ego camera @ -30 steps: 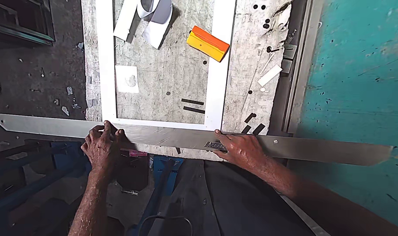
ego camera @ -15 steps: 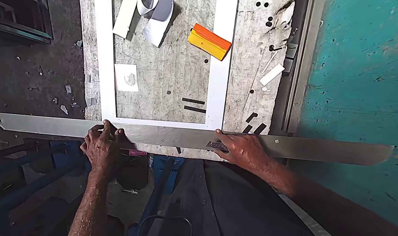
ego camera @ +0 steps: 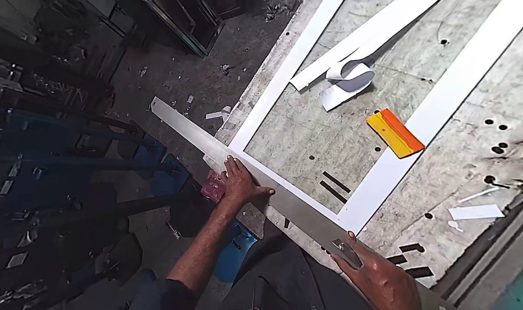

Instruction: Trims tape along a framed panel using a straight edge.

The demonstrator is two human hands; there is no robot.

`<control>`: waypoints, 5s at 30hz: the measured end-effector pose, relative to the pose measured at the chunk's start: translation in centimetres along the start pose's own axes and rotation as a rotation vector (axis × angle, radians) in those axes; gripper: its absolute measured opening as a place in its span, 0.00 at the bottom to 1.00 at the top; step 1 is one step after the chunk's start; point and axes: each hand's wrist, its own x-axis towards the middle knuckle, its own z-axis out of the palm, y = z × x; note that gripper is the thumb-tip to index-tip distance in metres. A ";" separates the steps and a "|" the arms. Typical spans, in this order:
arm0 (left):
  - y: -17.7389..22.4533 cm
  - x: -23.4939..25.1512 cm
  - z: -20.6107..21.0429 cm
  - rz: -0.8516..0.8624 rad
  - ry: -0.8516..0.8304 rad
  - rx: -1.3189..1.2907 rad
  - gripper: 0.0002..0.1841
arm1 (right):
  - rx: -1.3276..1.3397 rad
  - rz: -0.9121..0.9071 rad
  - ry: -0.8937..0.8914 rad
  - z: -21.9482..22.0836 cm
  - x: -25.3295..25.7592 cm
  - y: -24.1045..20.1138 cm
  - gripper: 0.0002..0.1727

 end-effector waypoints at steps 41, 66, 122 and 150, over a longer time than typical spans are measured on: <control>0.5 0.7 -1.1 -0.035 -0.212 -0.280 0.89 | -0.130 -0.631 -0.326 0.7 31.6 -23.5 0.27; 0.8 0.9 -1.4 -0.045 -0.243 -0.241 0.89 | -0.203 -0.706 -0.434 0.1 32.3 -24.5 0.25; 0.9 1.0 -1.7 -0.019 -0.260 -0.178 0.89 | -0.247 -0.680 -0.443 -0.5 28.9 -22.3 0.26; 1.6 1.2 -1.9 -0.067 -0.299 -0.127 0.88 | -0.193 -0.660 -0.521 -2.5 22.5 -14.0 0.31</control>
